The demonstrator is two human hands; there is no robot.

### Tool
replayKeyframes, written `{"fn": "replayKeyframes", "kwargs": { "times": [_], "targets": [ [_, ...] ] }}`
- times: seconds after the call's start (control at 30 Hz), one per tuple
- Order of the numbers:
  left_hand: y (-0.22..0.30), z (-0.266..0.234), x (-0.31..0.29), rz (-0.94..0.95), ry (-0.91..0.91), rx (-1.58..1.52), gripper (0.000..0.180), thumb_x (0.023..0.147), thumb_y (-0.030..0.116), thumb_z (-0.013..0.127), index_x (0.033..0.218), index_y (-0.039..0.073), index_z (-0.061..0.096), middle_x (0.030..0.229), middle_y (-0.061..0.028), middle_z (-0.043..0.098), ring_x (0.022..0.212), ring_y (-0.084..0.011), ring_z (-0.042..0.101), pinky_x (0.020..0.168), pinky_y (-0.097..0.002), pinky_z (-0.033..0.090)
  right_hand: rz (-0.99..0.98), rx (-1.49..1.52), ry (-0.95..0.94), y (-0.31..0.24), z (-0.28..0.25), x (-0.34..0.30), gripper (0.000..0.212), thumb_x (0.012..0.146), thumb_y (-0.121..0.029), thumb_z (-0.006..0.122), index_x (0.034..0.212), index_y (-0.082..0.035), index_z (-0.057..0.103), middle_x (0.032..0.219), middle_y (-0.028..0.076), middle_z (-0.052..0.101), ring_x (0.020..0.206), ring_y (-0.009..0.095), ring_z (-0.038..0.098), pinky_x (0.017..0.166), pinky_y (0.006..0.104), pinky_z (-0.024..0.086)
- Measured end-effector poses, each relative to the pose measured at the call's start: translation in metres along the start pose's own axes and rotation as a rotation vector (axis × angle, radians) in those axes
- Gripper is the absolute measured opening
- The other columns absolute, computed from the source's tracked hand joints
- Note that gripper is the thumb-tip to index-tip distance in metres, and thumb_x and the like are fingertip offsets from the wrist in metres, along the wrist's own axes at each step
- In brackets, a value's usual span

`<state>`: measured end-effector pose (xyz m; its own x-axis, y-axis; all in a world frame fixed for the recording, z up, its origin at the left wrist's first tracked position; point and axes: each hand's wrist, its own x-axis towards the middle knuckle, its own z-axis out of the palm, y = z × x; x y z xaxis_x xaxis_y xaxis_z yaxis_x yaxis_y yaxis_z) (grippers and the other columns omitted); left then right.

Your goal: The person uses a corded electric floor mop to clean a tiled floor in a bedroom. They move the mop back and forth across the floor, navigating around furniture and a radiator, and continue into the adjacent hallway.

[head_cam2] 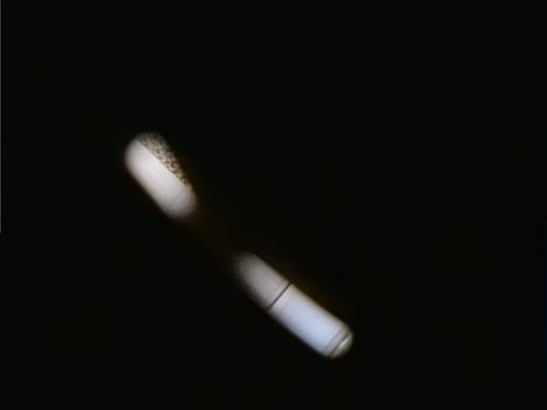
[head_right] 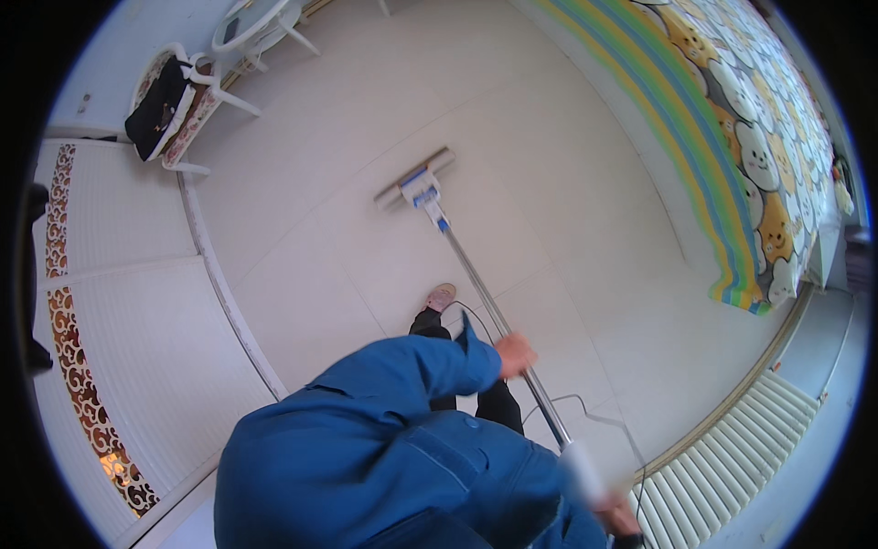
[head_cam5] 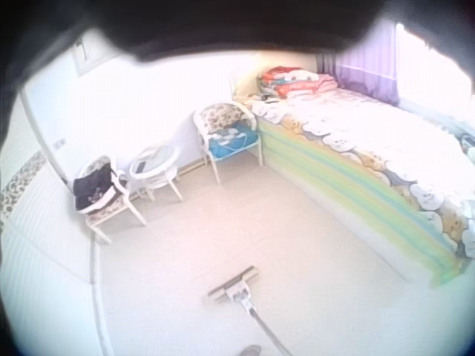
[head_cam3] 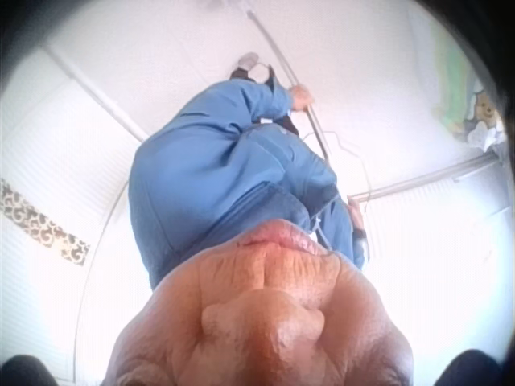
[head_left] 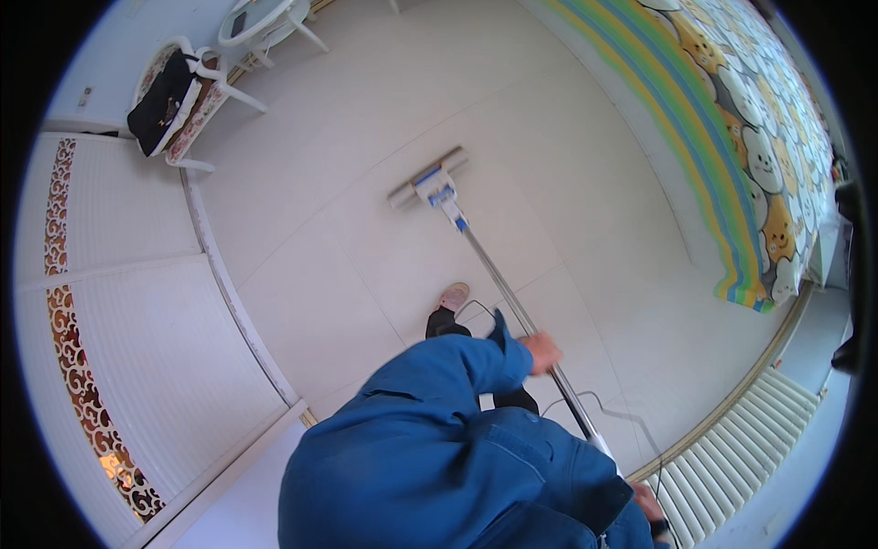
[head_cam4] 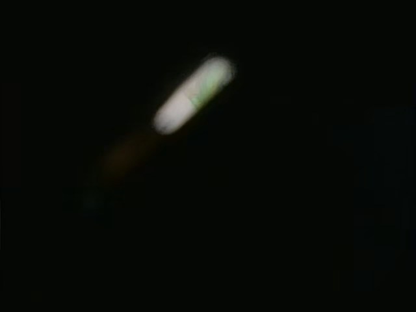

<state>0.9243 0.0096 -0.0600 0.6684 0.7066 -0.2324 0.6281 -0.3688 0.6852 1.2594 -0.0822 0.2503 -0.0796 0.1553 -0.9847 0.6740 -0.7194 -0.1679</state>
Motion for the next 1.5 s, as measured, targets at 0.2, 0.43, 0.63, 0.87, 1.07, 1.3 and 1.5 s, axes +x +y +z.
{"fn": "replayKeyframes", "kwargs": {
  "times": [0.2,0.43,0.63,0.87,1.07,1.3,1.5],
  "targets": [
    [0.123,0.022,0.062,0.324,-0.228,-0.208,0.025,0.059,0.027,0.076,0.069,0.011,0.059,0.065,-0.0111,0.06,0.069,-0.034,0.061,0.058,-0.0465,0.047,0.118,0.215,0.141,0.113,-0.086,-0.057,0.024,0.077,-0.015,0.064,0.09,0.005,0.064,0.07,0.009,0.063,0.058,0.016,0.059,0.054,0.0286,0.046],
    [0.037,-0.031,0.095,0.067,0.055,-0.168,0.015,0.06,0.01,0.064,0.073,0.012,0.056,0.064,-0.0139,0.057,0.067,-0.0374,0.059,0.055,-0.0478,0.045,0.083,0.159,0.087,-0.017,-0.154,-0.01,0.021,0.075,-0.014,0.065,0.084,0.005,0.062,0.061,0.009,0.06,0.045,0.016,0.054,0.042,0.0282,0.041],
    [-0.142,-0.149,0.098,-0.263,0.119,-0.019,0.012,0.064,0.015,0.065,0.074,0.012,0.058,0.069,-0.0138,0.061,0.07,-0.036,0.061,0.059,-0.049,0.046,-0.389,-0.395,0.061,-0.182,-0.178,0.146,0.031,0.081,-0.023,0.065,0.091,0.006,0.061,0.063,0.007,0.057,0.048,0.015,0.053,0.043,0.0271,0.04],
    [-0.318,-0.329,0.055,-0.772,0.651,0.228,0.012,0.065,0.003,0.06,0.073,0.006,0.053,0.089,-0.017,0.06,0.092,-0.037,0.056,0.073,-0.0479,0.045,-0.438,0.061,-0.185,-0.508,-0.083,0.234,0.031,0.085,-0.028,0.06,0.082,0.004,0.062,0.059,0.003,0.053,0.045,0.01,0.045,0.043,0.0259,0.034],
    [-0.34,-0.381,0.086,-0.654,0.973,0.412,0.034,0.068,0.008,0.068,0.097,0.002,0.054,0.107,-0.0175,0.054,0.107,-0.0371,0.049,0.09,-0.0432,0.042,-0.371,0.237,-0.246,-0.607,-0.063,0.25,0.032,0.09,-0.025,0.057,0.1,0.006,0.057,0.066,0.004,0.054,0.049,0.009,0.047,0.043,0.0228,0.038],
    [-0.261,-0.301,0.165,-0.454,0.559,0.284,0.015,0.064,0.005,0.063,0.078,0.008,0.056,0.088,-0.0131,0.057,0.096,-0.0323,0.053,0.084,-0.0418,0.044,-0.215,0.283,-0.178,-0.421,-0.156,0.193,0.029,0.089,-0.024,0.058,0.096,0.003,0.055,0.067,0.005,0.054,0.049,0.011,0.049,0.043,0.0243,0.038],
    [-0.061,-0.15,0.267,-0.313,0.078,0.115,0.002,0.067,0.012,0.063,0.069,0.011,0.062,0.077,-0.0148,0.063,0.079,-0.0329,0.06,0.065,-0.0446,0.049,-0.156,0.132,-0.014,-0.189,-0.261,0.098,0.025,0.087,-0.024,0.06,0.084,0.001,0.059,0.064,0.005,0.056,0.053,0.012,0.052,0.048,0.0256,0.042]
  ]
}}
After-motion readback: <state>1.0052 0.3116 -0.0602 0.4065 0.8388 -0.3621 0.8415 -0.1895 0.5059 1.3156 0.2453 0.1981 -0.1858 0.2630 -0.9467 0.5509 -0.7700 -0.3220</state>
